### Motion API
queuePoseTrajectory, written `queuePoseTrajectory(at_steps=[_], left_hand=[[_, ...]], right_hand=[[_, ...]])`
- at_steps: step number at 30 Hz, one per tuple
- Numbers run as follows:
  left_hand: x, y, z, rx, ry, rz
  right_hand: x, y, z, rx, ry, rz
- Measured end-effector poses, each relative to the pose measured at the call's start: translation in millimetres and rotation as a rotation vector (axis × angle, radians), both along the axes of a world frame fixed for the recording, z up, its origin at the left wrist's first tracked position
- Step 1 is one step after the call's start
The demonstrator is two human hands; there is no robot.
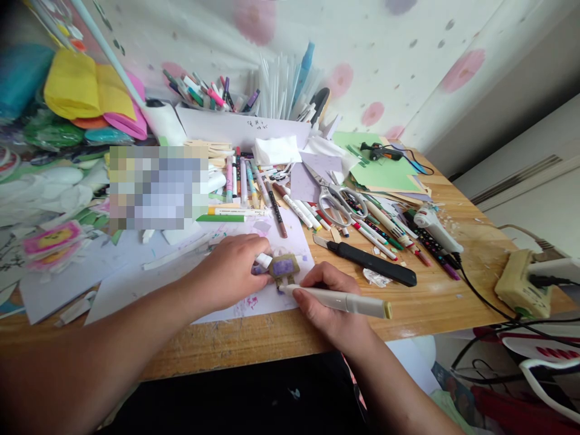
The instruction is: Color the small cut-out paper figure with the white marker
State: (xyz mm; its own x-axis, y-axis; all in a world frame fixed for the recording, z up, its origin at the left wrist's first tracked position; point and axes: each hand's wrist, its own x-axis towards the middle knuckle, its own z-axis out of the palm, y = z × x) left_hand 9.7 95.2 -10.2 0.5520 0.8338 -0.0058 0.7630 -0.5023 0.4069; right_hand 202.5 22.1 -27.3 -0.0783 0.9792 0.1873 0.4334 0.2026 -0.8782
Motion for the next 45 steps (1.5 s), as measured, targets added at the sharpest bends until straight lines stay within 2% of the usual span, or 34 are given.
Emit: queuePoseTrajectory(at_steps=[29,45], left_hand=[[0.0,-0.4,2.4,-0.021,0.020,0.003],[-0.8,0.1,0.3,-0.012,0.019,-0.002]], right_hand=[[-1.2,1.0,2.9,-0.013,-0.025,-0.049],[-0.4,1.0,2.2,-0.023,-0.019,-0.027]])
